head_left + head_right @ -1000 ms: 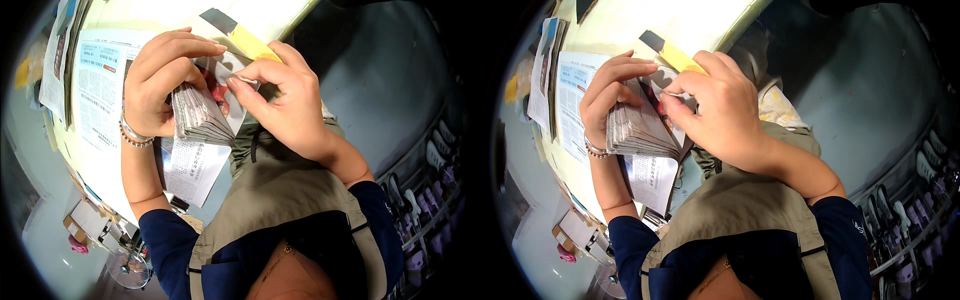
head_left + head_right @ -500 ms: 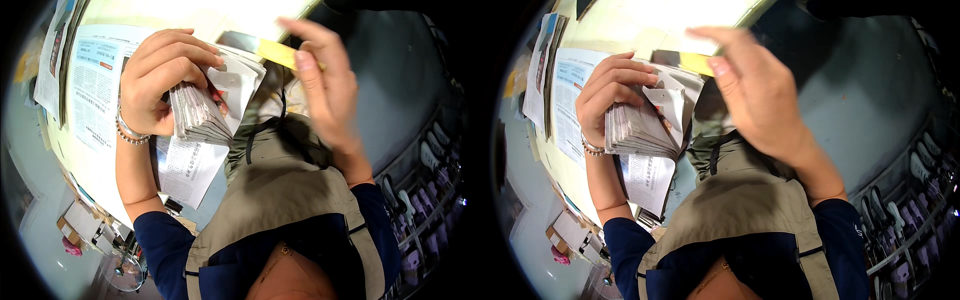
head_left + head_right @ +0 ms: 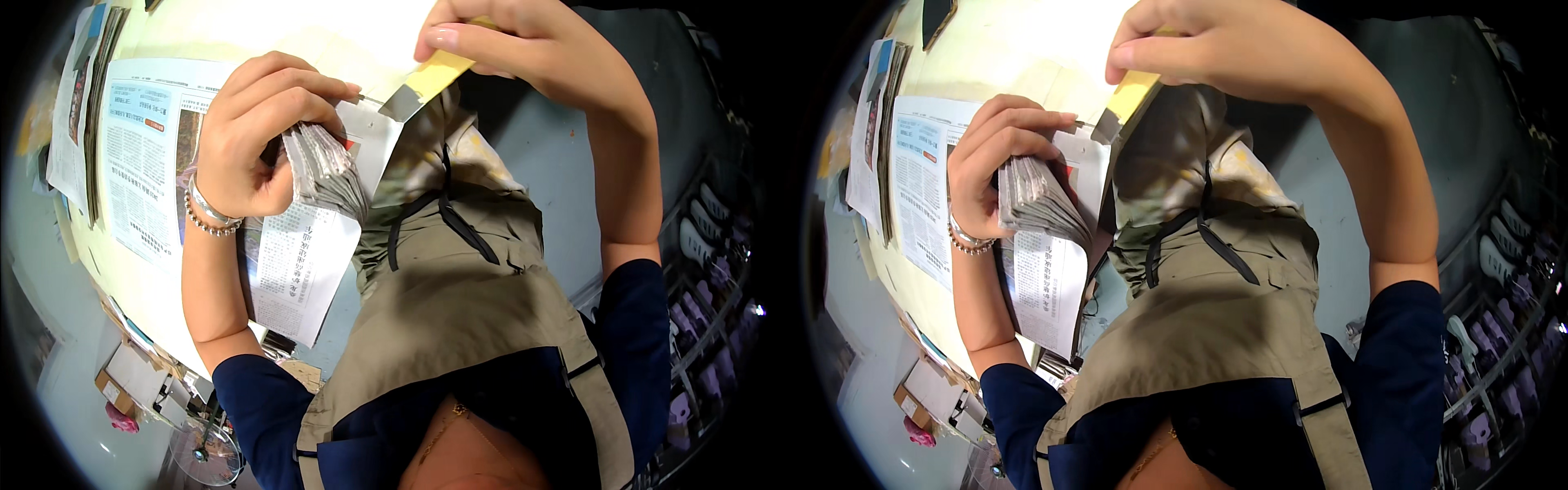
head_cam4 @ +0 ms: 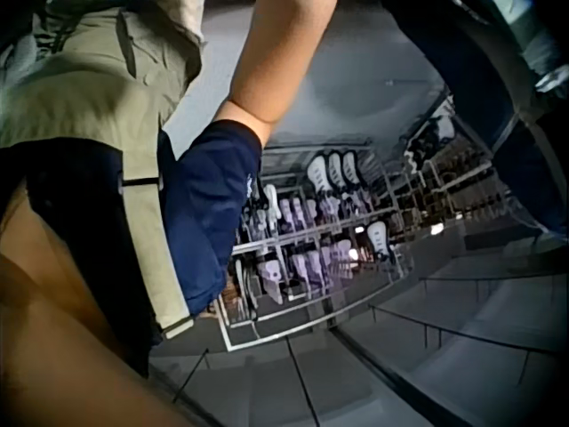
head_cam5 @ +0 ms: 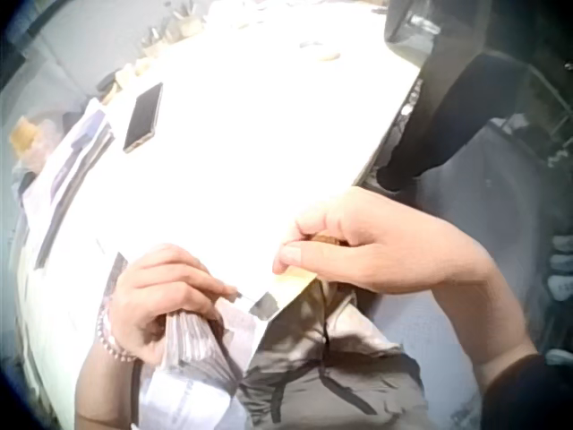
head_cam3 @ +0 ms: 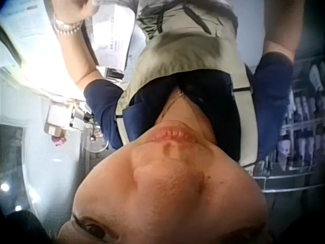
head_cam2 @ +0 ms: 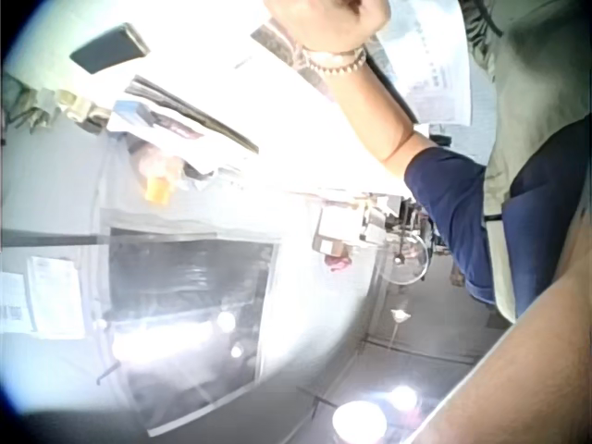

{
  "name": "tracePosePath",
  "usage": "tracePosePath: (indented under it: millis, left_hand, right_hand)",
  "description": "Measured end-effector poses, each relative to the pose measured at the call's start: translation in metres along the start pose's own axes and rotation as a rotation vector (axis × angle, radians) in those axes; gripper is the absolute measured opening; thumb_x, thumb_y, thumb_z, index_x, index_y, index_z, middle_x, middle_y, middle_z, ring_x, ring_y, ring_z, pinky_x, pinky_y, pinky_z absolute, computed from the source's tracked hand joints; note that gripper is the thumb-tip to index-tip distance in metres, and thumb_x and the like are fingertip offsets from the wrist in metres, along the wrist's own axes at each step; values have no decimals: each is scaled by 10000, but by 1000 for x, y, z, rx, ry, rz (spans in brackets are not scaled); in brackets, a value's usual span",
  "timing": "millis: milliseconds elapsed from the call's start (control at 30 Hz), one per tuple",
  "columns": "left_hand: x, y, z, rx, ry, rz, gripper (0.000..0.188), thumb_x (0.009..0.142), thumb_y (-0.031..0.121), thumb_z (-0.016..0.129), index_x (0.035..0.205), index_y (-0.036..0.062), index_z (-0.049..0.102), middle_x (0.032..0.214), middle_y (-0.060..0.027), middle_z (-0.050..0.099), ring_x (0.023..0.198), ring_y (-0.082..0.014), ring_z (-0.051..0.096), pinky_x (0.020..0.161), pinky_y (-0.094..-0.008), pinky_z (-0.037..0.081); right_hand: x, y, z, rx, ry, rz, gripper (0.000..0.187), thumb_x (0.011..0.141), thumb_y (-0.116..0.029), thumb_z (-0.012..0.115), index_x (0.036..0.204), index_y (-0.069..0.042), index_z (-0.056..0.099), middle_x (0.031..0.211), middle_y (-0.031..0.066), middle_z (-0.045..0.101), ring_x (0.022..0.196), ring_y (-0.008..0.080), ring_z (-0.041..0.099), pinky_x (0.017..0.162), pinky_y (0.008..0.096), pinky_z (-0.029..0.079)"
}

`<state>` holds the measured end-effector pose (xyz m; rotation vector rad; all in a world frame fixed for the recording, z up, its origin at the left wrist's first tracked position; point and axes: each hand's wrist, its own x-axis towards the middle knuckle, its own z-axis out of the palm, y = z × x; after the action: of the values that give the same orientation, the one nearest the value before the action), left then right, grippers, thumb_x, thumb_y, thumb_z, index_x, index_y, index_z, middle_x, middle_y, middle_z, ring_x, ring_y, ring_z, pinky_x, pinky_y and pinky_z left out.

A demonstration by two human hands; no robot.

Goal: The person uses a yellow utility knife to trim the edges of a stack of folded paper sheets. They hold the stack in their left hand and carefully slice along the edges with the knife in their right hand, repeating the action on different sides of the stack.

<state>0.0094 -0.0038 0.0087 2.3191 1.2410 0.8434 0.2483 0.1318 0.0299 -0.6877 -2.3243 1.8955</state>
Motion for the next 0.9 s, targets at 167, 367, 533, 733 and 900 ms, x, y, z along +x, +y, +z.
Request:
tracePosePath:
  millis: [167,367,533,733,900]
  left_hand:
    - [-10,-7,-3,-2,-88,-10,470,629,445,698,808,14,641,1010,-170,726,858,-297,611,780,-367,505]
    - [-4,-2,-2,-26,-16,13,246,559,59,532,776,22,641,939,-133,728,800,-301,618,769,-356,513]
    - [-8,4,-9,-57,-47,4,257,676,154,807,795,6,634,891,-135,682,868,-287,657,780,-353,519]
    - [-25,-35,-2,-409,143,81,252,807,186,746,700,19,592,780,-122,631,817,-263,630,786,-395,531]
    - [-38,-40,-9,-512,257,-105,264,822,180,738,669,37,577,812,-134,650,795,-247,626,784,-391,524]
  right_hand:
    - [20,21,9,16,-142,-150,281,984,-204,568,1023,48,684,734,19,626,666,73,513,597,232,424]
    - [2,17,19,58,-21,107,235,996,-152,556,1026,39,688,767,-16,621,683,36,495,600,199,405]
    - [-5,46,64,198,-20,-74,254,951,-201,596,1008,16,714,799,38,688,713,86,592,653,254,475]
    - [-24,26,142,263,-48,-27,262,922,-238,632,954,16,688,788,174,683,690,268,667,651,346,515]
    - [-32,40,229,82,-176,-279,226,940,-240,612,955,-32,698,750,161,678,678,310,670,633,388,522]
